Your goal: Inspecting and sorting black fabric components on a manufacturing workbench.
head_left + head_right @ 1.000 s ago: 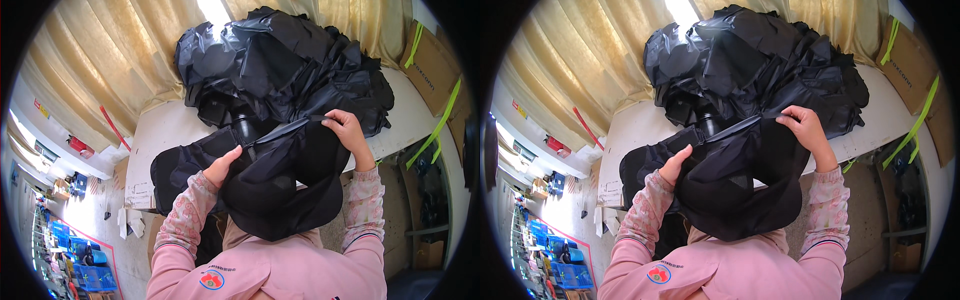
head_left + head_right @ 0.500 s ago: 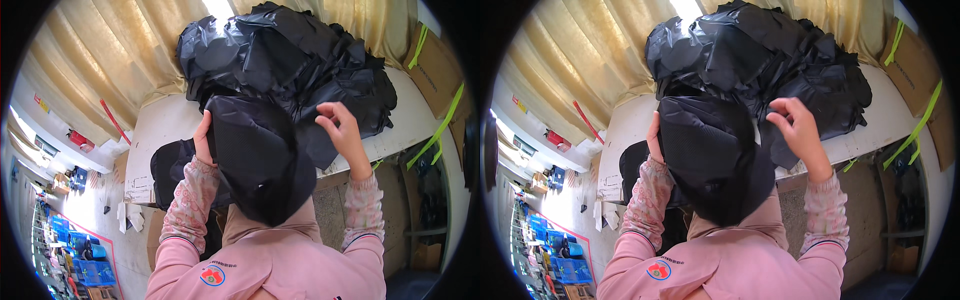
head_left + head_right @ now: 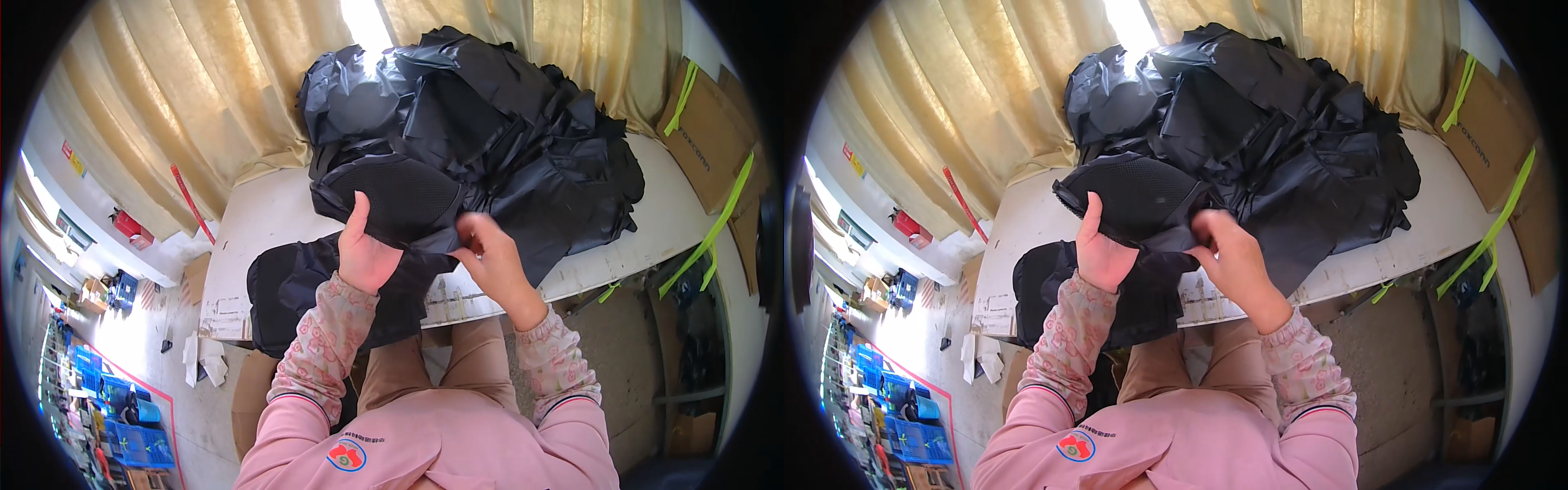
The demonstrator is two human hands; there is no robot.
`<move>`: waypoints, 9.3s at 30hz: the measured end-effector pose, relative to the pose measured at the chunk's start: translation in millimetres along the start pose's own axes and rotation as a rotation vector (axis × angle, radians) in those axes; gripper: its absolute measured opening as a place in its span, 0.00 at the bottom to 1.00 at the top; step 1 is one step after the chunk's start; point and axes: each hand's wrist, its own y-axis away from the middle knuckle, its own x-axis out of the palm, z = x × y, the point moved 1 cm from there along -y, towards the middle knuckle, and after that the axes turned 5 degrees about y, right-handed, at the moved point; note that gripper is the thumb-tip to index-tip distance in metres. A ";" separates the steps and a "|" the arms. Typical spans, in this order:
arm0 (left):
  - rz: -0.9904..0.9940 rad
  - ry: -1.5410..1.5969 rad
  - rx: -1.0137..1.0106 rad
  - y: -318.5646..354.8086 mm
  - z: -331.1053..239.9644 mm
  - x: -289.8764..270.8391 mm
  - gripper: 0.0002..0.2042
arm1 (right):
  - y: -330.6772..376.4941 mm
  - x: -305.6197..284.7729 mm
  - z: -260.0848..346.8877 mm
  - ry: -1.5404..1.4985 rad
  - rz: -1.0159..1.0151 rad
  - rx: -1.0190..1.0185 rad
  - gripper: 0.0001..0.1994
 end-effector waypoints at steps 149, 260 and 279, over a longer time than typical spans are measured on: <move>-0.797 -1.937 0.037 294.5 -228.2 -243.7 0.07 | 43.3 204.1 -131.0 -0.038 0.246 0.069 0.13; 0.025 -1.329 -0.017 67.0 131.2 -82.5 0.41 | 38.6 -64.7 -29.6 -1.123 -0.145 0.427 0.08; 0.247 -0.804 -1.002 48.5 71.5 -57.8 0.45 | 9.9 -75.4 -58.7 0.660 -0.318 -0.129 0.10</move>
